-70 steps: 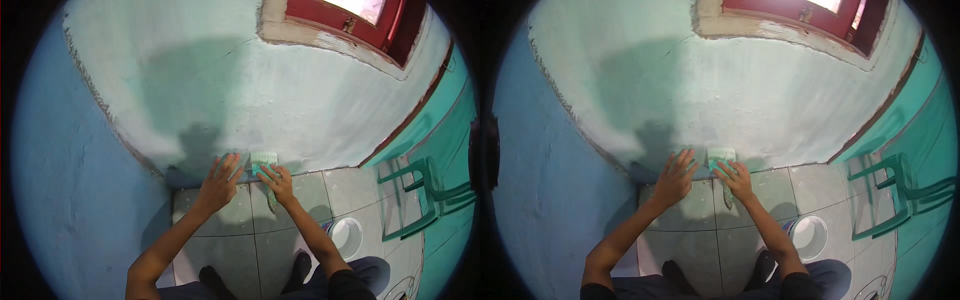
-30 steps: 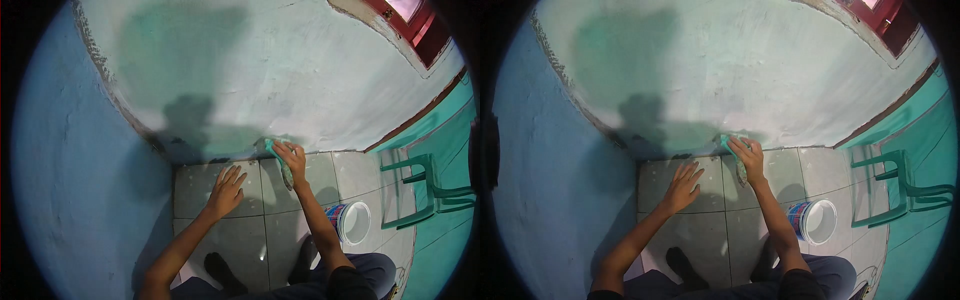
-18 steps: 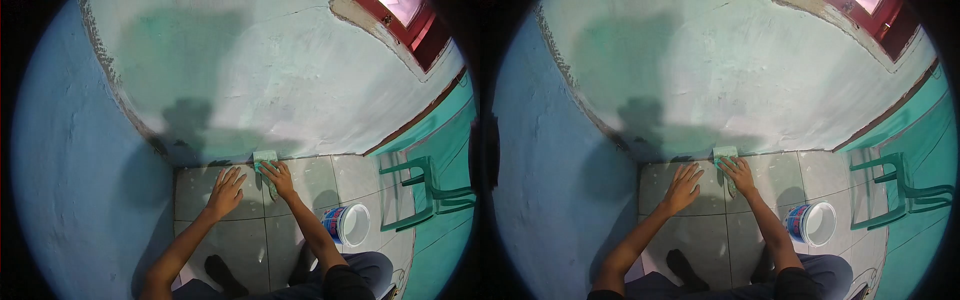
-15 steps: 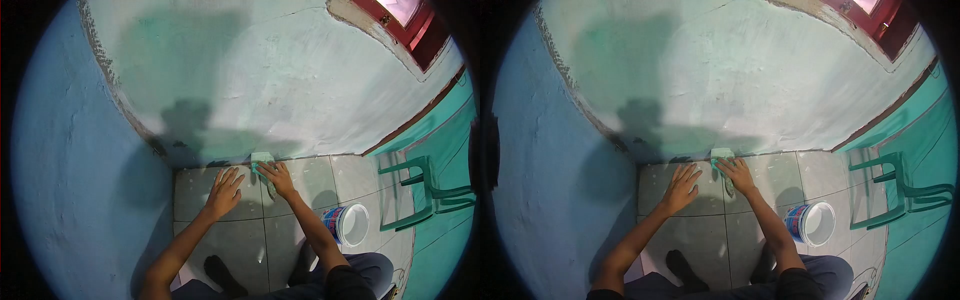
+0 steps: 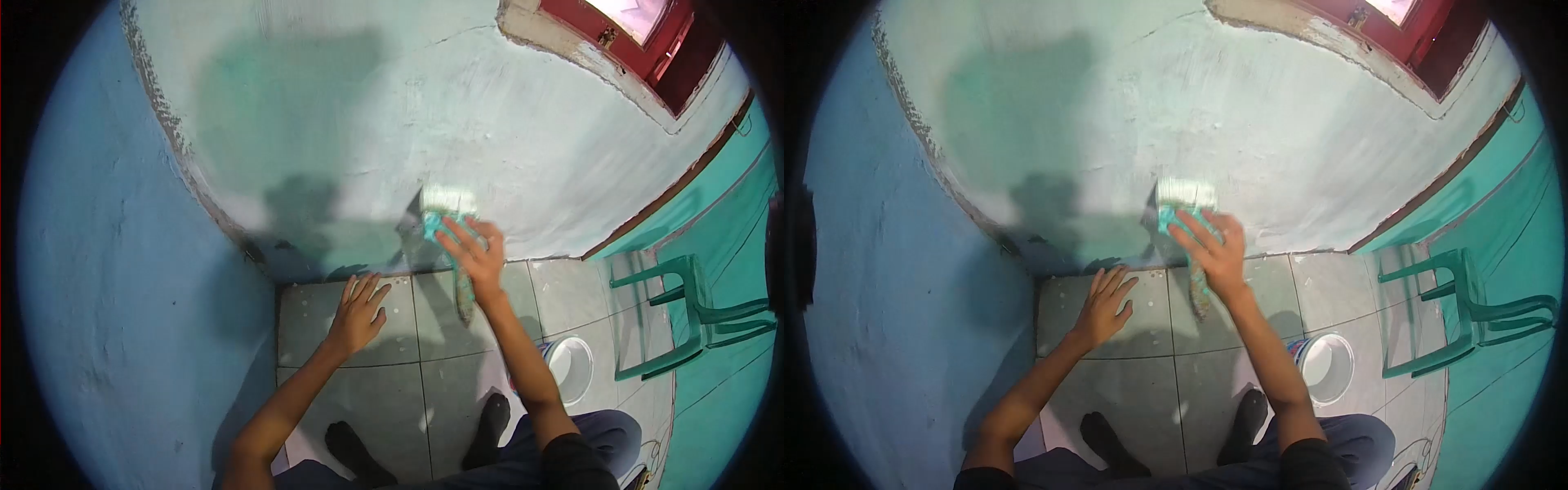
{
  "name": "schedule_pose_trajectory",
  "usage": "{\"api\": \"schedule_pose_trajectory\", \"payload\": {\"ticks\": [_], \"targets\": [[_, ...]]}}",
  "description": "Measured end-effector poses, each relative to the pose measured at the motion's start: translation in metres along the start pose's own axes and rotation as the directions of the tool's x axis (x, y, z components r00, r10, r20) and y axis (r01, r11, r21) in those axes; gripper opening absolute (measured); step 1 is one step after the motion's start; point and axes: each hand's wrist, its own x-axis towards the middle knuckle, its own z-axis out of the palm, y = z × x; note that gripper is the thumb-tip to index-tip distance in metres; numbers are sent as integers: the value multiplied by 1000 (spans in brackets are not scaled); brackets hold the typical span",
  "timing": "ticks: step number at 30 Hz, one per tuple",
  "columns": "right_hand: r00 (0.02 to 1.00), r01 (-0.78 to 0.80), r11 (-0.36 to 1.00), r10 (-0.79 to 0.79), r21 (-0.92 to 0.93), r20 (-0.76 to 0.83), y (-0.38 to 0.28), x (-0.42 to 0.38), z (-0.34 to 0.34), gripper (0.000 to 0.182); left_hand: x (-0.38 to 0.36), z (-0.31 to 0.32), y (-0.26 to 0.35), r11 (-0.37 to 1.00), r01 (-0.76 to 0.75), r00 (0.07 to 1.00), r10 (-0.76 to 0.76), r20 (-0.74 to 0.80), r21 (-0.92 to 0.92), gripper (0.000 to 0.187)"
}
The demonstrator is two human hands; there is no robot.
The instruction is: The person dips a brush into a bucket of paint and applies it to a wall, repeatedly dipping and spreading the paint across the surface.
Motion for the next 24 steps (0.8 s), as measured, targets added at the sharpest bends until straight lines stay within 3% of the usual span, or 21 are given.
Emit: {"api": "schedule_pose_trajectory", "payload": {"ticks": [5, 7, 10, 11, 13, 14, 16, 17, 19, 22, 23, 24], "targets": [[982, -66, 998, 61, 18, 178, -7, -105, 67, 52, 0, -7, 0, 1000, -5, 1000, 6, -29, 26, 51], [927, -61, 996, 35, 59, 374, -7, -124, 68, 55, -6, -5, 0, 999, -7, 1000, 8, -29, 41, 50], [889, -69, 994, 21, 90, 458, 2, -120, 56, 56, -5, -4, 5, 998, -24, 998, 27, -49, 55, 50], [891, -68, 994, 20, 89, 453, 5, -113, 51, 56, -6, -4, 6, 999, -22, 998, 24, -54, 45, 51], [911, -245, 953, 163, 178, 378, 9, -75, 26, 51, -2, -5, 9, 999, -23, 999, 24, -41, 42, 50], [912, -240, 954, 158, 180, 379, 11, -51, 12, 51, 0, -5, 11, 999, -20, 999, 21, -27, 36, 50], [963, -221, 965, 193, 142, 188, 10, -13, -15, 46, 5, -3, 12, 999, -35, 998, 36, -42, 27, 50], [962, -224, 964, 197, 140, 189, 10, -5, -20, 46, 8, -2, 13, 998, -58, 996, 59, -60, 23, 50], [992, -125, 988, 127, 86, -8, 11, 6, -24, 44, 15, 0, 14, 997, -70, 993, 72, -91, 19, 50], [996, -81, 995, 78, 56, 44, 8, -37, 10, 47, 23, 2, 17, 997, -72, 990, 74, -117, 21, 51], [976, -160, 985, 147, 71, 161, 8, -62, 27, 51, 26, 2, 17, 998, -58, 992, 60, -115, 25, 52], [977, -157, 985, 144, 74, 157, 5, -84, 37, 51, 26, 4, 17, 998, -57, 991, 60, -119, 30, 52]]}}
